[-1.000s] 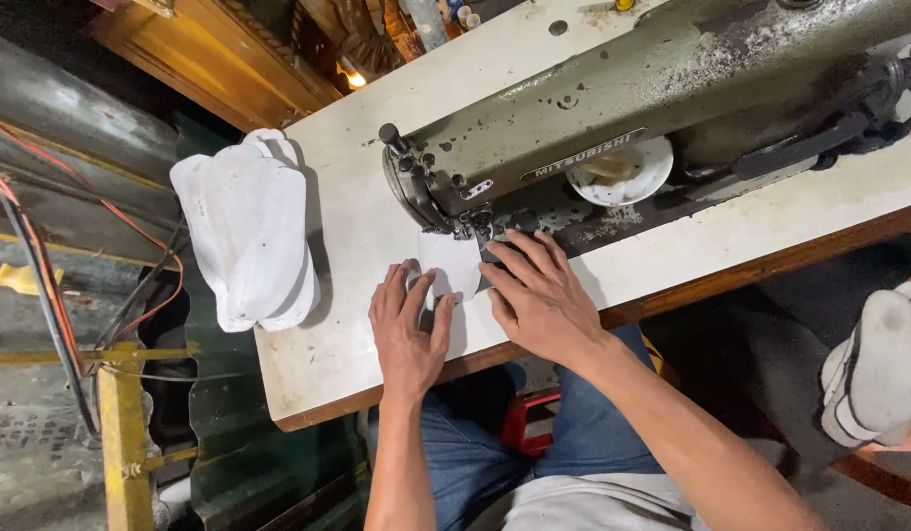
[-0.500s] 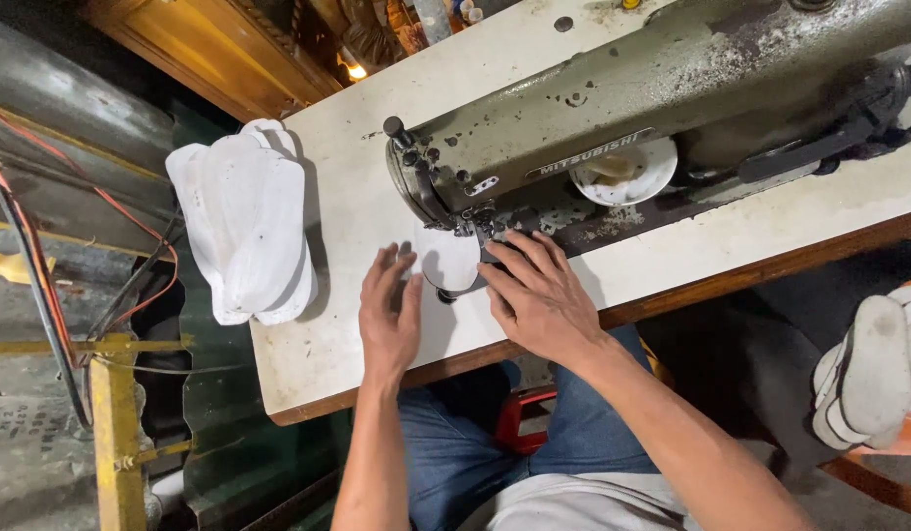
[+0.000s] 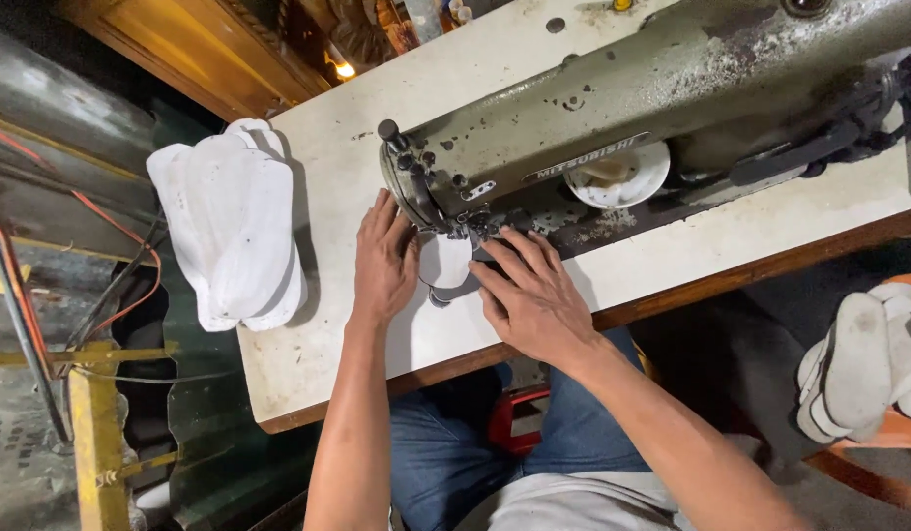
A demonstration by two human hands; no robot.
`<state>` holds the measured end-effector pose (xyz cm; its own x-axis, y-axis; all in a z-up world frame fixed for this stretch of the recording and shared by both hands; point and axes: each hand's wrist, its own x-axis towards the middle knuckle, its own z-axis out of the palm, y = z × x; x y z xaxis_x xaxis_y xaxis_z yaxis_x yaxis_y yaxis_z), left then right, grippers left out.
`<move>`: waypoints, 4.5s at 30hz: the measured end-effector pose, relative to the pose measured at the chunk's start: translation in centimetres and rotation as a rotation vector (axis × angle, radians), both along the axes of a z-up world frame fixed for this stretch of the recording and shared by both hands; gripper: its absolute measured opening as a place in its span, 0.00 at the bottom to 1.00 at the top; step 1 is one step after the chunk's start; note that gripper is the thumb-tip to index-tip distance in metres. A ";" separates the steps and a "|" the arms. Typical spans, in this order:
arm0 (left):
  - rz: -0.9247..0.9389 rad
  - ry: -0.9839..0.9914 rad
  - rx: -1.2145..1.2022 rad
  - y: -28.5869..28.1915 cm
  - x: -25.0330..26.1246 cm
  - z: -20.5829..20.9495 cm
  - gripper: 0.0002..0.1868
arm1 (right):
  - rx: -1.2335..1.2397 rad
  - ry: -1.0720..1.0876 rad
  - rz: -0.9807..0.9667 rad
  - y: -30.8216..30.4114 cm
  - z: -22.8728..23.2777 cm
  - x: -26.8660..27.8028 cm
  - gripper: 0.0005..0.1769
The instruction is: Stitching shoe insole components together using an industrial sewing machine.
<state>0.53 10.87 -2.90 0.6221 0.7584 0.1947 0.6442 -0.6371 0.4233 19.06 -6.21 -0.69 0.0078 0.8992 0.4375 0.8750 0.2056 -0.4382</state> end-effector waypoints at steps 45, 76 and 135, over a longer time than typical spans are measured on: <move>0.154 0.322 0.258 0.3 -1.1 -3.6 0.38 | -0.147 0.053 0.008 -0.6 -0.9 0.5 0.20; 0.098 -0.107 0.433 -7.7 -1.0 1.5 0.20 | -0.167 0.094 0.027 -0.7 -0.3 0.4 0.25; 0.182 -0.118 0.270 -20.4 -2.8 3.6 0.16 | 0.179 -0.073 -0.058 -0.4 -0.4 -0.1 0.15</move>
<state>-2.27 -9.52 0.67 0.4425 0.7660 0.4663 0.7144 -0.6154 0.3331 18.99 -6.57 -1.05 0.0197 0.8059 0.5918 0.9157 0.2231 -0.3343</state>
